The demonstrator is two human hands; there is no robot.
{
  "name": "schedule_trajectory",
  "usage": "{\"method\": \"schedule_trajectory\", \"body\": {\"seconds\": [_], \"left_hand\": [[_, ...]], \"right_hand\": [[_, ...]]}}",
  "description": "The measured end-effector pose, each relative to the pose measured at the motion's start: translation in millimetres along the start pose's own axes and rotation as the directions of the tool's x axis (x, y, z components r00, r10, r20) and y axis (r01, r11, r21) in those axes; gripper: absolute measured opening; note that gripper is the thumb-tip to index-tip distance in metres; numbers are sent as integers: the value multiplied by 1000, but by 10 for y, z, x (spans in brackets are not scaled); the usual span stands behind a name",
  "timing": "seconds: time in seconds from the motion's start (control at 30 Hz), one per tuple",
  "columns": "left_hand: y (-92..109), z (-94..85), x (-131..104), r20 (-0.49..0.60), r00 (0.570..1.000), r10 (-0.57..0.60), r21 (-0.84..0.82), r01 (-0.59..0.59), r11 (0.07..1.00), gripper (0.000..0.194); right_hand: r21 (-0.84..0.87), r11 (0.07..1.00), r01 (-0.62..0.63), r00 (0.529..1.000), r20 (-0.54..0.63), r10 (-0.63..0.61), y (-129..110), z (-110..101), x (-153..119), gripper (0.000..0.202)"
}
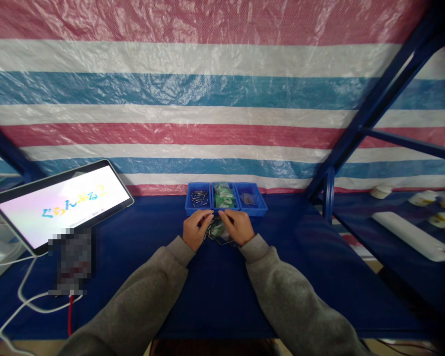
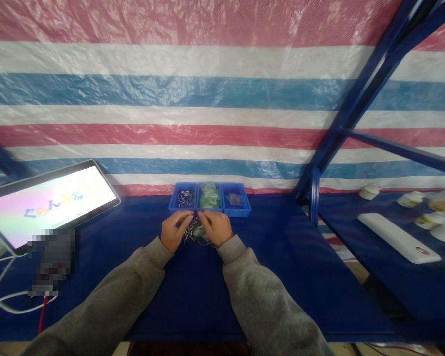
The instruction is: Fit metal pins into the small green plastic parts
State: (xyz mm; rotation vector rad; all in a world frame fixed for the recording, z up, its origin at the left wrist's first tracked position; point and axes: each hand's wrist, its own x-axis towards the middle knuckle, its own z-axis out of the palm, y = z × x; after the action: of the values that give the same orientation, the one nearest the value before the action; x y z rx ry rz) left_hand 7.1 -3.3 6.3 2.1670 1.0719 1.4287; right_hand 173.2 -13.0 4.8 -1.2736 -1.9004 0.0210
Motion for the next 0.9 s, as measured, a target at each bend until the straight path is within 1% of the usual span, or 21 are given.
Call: {"method": "schedule_trajectory", "body": {"seconds": [0.1, 0.17, 0.3, 0.5, 0.6, 0.77, 0.9], "left_hand": [[-24, 10, -6, -43, 999, -12, 14, 13, 1000, 21], [-33, 11, -9, -57, 998, 3, 9, -3, 1000, 21], [-25, -4, 1, 0, 998, 61, 2, -61, 998, 20], [-60, -19, 19, 9, 998, 63, -23, -63, 998, 28], [-104, 0, 6, 38, 999, 22, -47, -21, 999, 30], [-109, 22, -10, 73, 991, -115, -97, 122, 988, 28], [-70, 19, -6, 86, 980, -178, -136, 188, 973, 27]], "right_hand": [[-5, 1000, 2, 1000, -4, -2, 1, 2, -1, 43], [-11, 1000, 2, 1000, -6, -3, 2, 4, -1, 43], [-14, 1000, 6, 1000, -9, -6, 4, 11, -3, 43], [-14, 1000, 8, 1000, -10, -8, 8, 21, -9, 43], [-16, 1000, 3, 1000, -9, -4, 8, 21, -10, 42], [1, 1000, -15, 1000, -6, 15, -9, -1, 0, 40], [82, 996, -39, 999, -12, 40, -35, -38, 6, 27]]}}
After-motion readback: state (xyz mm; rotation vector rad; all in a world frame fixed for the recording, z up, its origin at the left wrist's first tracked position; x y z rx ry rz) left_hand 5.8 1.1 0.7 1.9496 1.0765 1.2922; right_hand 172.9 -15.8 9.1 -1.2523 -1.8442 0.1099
